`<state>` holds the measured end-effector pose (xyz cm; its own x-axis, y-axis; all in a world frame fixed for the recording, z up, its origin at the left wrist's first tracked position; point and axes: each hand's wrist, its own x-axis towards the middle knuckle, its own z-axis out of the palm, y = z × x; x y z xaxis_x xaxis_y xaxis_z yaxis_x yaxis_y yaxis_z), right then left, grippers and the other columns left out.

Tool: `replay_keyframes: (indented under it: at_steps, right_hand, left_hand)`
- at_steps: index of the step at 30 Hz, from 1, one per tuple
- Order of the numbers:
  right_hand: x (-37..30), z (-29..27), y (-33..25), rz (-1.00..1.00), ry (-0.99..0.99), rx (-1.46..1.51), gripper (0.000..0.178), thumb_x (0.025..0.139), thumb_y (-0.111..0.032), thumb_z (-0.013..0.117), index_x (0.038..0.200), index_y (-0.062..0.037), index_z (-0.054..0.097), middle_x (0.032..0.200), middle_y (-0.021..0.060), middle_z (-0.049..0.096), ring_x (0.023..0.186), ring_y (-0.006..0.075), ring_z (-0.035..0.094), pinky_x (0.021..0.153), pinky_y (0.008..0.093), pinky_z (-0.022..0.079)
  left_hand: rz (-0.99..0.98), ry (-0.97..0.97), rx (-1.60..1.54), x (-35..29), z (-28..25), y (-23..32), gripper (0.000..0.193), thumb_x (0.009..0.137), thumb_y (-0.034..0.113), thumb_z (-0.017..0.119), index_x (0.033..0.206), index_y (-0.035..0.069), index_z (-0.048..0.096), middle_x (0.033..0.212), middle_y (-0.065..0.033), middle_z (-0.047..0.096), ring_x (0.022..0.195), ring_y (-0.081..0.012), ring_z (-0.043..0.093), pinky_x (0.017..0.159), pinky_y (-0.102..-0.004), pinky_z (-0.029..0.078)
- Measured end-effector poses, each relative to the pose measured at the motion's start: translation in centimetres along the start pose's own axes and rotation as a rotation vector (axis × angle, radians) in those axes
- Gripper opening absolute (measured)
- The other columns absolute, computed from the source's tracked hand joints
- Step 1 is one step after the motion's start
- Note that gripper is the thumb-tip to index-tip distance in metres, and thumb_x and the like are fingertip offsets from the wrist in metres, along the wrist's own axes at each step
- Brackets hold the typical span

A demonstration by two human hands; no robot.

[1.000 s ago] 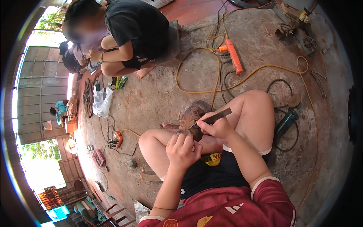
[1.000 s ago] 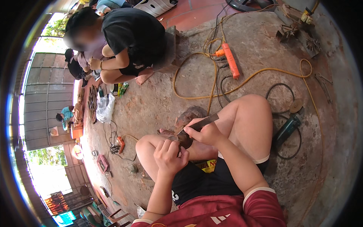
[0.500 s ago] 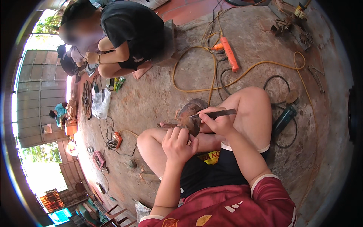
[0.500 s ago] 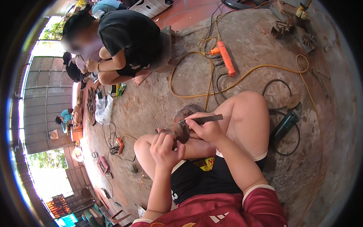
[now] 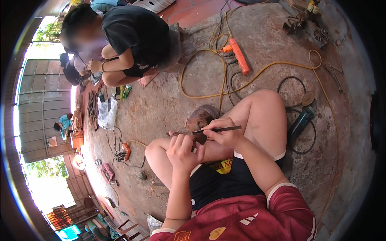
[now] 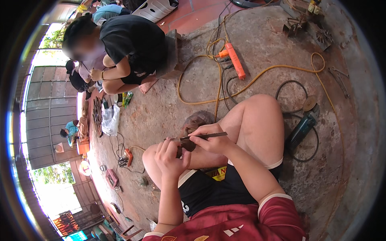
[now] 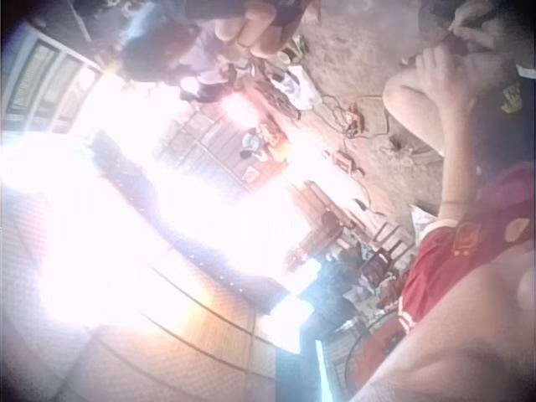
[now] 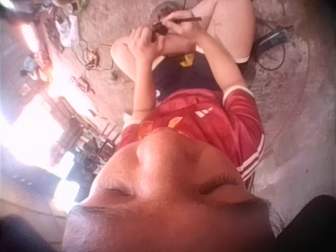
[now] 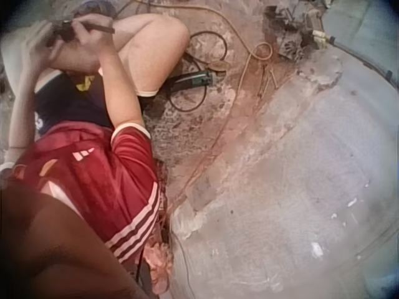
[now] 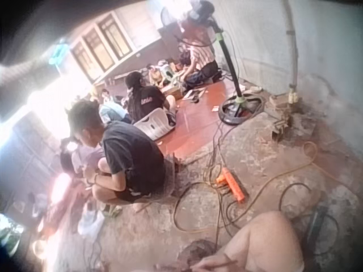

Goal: The person sits cross-legged on the floor and carves a piece of wood using a small knife. They hold the wood in their left hand and carefully shape it with the knife in their right hand, occasionally rotating the piece to work on different sides.

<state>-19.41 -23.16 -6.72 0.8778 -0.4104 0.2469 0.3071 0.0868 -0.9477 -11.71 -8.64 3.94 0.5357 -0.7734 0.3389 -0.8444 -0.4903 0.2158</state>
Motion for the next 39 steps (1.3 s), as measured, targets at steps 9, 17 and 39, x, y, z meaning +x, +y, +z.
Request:
replay_keyframes:
  at_steps: [9, 17, 39]
  right_hand:
    - [-0.4, 2.1, -0.6, -0.196, 0.183, -0.174, 0.017, 0.081, 0.001, 0.076, 0.097, -0.001, 0.073, 0.075, 0.0118, 0.067, 0.064, 0.022, 0.064, 0.057, 0.033, 0.048]
    - [-0.1, 2.2, 0.6, -0.207, 0.315, -0.149, 0.011, 0.082, 0.002, 0.074, 0.092, 0.0016, 0.07, 0.068, 0.0105, 0.061, 0.057, 0.0205, 0.057, 0.051, 0.0305, 0.042]
    - [-1.1, 2.7, 1.0, -0.072, 0.26, -0.041, 0.007, 0.089, -0.005, 0.072, 0.091, -0.0001, 0.068, 0.073, 0.0062, 0.064, 0.067, 0.0118, 0.063, 0.055, 0.0276, 0.048]
  left_hand:
    - [0.022, -0.011, -0.01, 0.5, 0.4, -1.0, 0.015, 0.063, 0.008, 0.067, 0.075, 0.007, 0.058, 0.07, -0.0077, 0.056, 0.065, -0.0292, 0.056, 0.061, -0.0404, 0.047]
    - [-0.03, -0.009, -0.016, 1.6, 0.3, -1.2, 0.015, 0.063, 0.009, 0.067, 0.075, 0.007, 0.058, 0.069, -0.0084, 0.055, 0.064, -0.0302, 0.056, 0.059, -0.0403, 0.047]
    - [-0.025, -0.011, -0.003, 1.4, 0.1, -1.1, 0.015, 0.063, 0.009, 0.067, 0.075, 0.006, 0.058, 0.07, -0.0083, 0.056, 0.065, -0.0298, 0.057, 0.06, -0.0393, 0.046]
